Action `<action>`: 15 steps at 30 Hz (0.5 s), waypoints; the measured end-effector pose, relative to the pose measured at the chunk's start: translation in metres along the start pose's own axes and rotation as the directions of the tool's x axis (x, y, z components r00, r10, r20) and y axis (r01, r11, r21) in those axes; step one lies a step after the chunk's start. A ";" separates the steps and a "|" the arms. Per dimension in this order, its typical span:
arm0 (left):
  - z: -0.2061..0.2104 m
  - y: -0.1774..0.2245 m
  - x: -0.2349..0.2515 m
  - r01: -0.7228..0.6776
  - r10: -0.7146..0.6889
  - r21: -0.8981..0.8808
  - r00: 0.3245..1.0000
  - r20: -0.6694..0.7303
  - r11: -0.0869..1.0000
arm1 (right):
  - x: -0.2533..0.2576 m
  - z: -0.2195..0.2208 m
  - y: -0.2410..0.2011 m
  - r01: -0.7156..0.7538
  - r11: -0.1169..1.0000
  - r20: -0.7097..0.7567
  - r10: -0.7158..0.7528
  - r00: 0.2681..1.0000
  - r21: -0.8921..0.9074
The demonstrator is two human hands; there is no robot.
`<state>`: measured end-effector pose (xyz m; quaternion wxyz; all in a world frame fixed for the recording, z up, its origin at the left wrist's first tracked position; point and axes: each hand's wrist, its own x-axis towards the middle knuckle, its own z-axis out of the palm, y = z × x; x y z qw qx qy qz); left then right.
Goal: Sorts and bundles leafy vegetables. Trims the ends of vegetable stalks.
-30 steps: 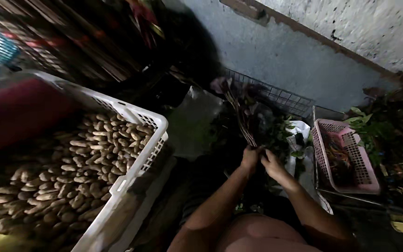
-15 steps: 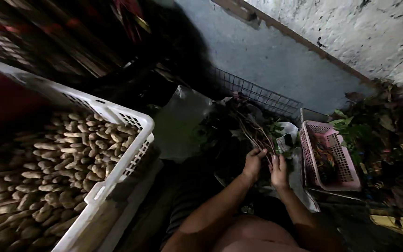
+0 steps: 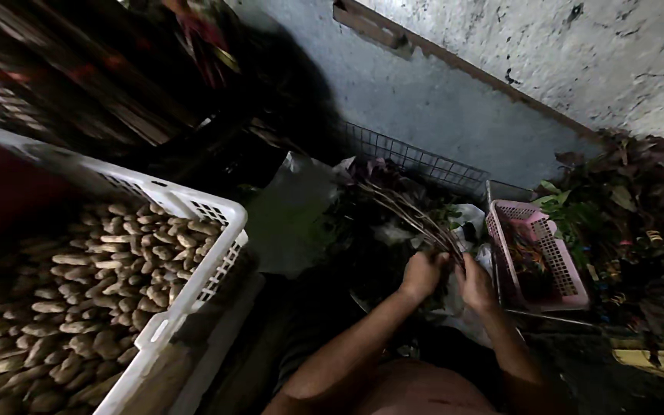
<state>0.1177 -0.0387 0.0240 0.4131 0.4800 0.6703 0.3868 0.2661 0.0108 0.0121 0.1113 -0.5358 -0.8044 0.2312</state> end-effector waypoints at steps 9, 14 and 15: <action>-0.048 0.043 0.033 -0.739 0.638 0.582 0.636 0.434 0.340 | 0.016 -0.076 -0.014 0.342 0.938 0.067 -0.338 0.939 -0.059; -0.077 0.064 0.036 -0.536 0.418 0.722 0.832 0.365 0.438 | 0.043 -0.063 -0.005 0.374 0.789 -0.176 -0.331 0.927 0.487; -0.085 0.063 0.040 -0.443 0.372 0.766 0.884 0.284 0.467 | 0.050 -0.053 0.002 0.301 0.751 -0.178 -0.243 0.954 0.588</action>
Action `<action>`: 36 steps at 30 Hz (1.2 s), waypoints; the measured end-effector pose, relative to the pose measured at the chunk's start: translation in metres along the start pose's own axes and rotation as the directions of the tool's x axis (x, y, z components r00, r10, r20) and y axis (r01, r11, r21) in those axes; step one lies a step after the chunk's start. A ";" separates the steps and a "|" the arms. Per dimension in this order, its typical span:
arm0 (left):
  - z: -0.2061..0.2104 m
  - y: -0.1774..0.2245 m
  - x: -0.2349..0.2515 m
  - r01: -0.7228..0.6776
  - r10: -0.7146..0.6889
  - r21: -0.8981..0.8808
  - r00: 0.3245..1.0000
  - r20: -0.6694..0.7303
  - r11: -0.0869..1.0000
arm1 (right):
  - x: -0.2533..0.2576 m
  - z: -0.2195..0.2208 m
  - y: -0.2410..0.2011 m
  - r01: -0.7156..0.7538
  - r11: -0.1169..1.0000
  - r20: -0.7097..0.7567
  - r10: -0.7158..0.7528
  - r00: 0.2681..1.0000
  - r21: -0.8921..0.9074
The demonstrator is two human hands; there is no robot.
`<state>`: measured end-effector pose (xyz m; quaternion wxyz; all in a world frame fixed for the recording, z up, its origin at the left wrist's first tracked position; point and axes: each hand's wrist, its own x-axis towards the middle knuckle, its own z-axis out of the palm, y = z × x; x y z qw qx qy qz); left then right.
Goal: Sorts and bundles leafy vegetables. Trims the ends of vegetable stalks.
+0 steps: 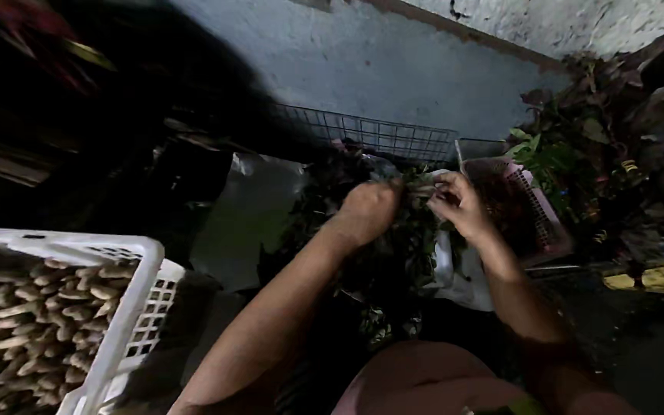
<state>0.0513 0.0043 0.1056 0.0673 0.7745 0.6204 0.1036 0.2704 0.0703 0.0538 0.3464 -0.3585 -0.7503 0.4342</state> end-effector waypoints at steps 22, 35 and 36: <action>0.023 -0.076 -0.013 0.526 -0.523 0.019 0.839 0.150 0.850 | -0.006 0.122 0.183 -0.555 0.473 0.075 0.803 0.591 -0.684; 0.060 -0.046 0.003 0.348 -0.284 -0.281 0.927 0.246 0.894 | -0.068 0.042 0.064 -0.510 0.858 0.370 0.494 0.787 -0.061; 0.060 -0.040 0.002 0.337 -0.271 -0.290 0.931 0.243 0.896 | -0.070 0.039 0.054 -0.506 0.863 0.407 0.467 0.785 -0.014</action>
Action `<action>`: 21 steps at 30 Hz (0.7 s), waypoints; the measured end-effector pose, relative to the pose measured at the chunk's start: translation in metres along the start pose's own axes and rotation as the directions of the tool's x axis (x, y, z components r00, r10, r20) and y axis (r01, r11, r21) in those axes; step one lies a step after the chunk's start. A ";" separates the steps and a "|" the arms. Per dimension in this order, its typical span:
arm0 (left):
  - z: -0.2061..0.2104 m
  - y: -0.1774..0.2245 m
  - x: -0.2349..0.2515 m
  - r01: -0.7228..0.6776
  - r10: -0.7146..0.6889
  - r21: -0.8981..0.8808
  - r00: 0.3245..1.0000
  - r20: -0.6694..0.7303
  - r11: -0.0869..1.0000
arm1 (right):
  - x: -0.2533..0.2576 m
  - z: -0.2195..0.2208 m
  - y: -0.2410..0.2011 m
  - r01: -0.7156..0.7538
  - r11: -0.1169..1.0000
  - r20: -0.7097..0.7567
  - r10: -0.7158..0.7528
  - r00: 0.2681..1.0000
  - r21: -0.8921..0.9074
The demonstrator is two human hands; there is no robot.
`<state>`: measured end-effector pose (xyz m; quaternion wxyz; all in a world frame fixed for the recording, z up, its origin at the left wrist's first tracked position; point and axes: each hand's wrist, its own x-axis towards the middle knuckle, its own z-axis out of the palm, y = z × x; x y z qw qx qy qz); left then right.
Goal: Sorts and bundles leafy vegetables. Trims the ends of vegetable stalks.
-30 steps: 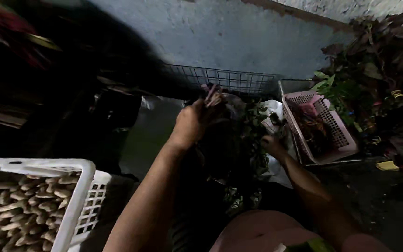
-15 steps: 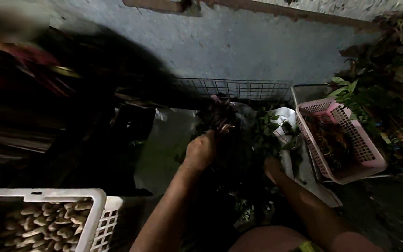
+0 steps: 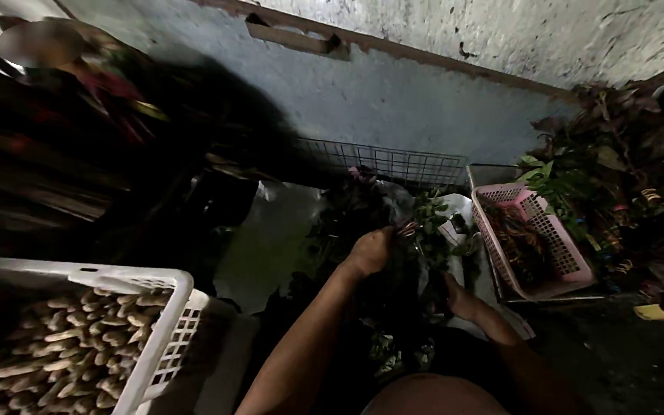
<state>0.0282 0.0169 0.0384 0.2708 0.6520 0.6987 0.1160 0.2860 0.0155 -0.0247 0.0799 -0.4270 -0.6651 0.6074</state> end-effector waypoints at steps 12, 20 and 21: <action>0.007 0.013 -0.013 -0.139 0.118 0.120 0.979 0.168 0.983 | -0.003 0.008 -0.004 0.034 0.999 -0.099 -0.037 0.994 -0.029; 0.020 0.000 -0.004 -0.154 0.130 0.111 0.970 0.204 0.982 | -0.007 0.012 0.020 -0.018 0.995 -0.100 0.009 0.995 -0.094; 0.021 -0.001 -0.004 -0.150 0.124 0.116 0.971 0.206 0.982 | -0.008 0.011 0.020 -0.025 0.996 -0.088 0.017 0.996 -0.091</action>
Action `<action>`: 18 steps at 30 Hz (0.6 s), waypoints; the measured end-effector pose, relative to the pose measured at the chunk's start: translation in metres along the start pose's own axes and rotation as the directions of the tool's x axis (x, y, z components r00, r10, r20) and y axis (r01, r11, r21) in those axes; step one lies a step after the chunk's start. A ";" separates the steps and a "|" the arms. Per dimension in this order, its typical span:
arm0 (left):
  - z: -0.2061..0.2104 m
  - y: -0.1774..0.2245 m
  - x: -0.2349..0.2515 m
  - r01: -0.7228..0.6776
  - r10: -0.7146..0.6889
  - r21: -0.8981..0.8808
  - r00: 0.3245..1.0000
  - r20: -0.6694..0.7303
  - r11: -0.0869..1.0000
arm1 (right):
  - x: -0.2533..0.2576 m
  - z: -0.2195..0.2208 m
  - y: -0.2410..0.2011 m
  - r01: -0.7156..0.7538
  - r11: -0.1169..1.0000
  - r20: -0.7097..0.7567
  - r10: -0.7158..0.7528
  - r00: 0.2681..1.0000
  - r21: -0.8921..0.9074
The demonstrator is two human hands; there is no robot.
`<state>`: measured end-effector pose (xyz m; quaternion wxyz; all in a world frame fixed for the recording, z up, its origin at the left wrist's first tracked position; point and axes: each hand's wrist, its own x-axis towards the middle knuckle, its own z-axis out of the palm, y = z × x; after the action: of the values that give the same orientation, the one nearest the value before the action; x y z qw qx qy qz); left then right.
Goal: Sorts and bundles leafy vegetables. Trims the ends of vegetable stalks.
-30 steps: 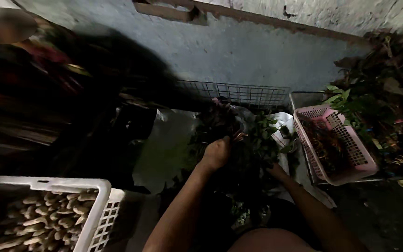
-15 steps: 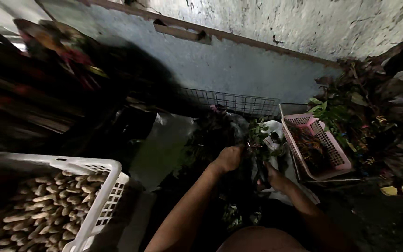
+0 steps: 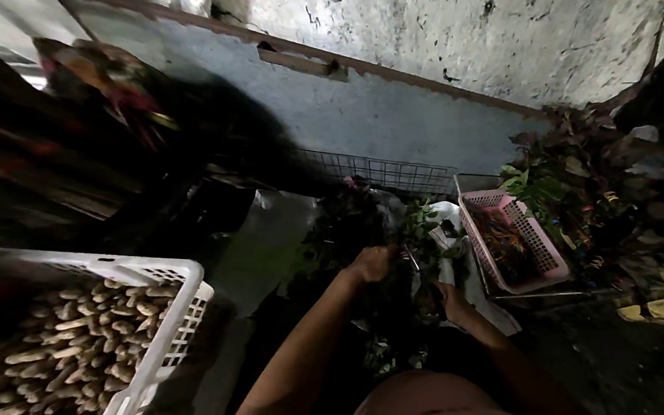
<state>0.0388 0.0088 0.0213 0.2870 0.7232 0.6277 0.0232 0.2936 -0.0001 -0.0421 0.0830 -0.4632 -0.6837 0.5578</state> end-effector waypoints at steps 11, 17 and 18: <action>-0.060 0.030 -0.033 0.032 -0.100 -0.166 0.902 -0.419 0.986 | 0.066 -0.013 0.035 -0.283 0.943 -0.208 0.246 0.947 -0.177; -0.137 0.093 -0.100 -0.325 -0.111 -0.372 0.606 -0.788 0.870 | 0.075 -0.033 0.014 -0.022 0.992 -0.309 -0.018 0.951 -0.127; -0.139 0.098 -0.103 -0.394 -0.128 -0.400 0.561 -0.818 0.828 | 0.064 -0.041 -0.005 0.049 0.985 -0.367 -0.107 0.924 -0.163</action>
<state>0.0496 -0.0370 0.2143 0.1530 0.5633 0.5940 0.5536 0.2817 0.0747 -0.0487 0.1986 -0.5384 -0.7135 0.4020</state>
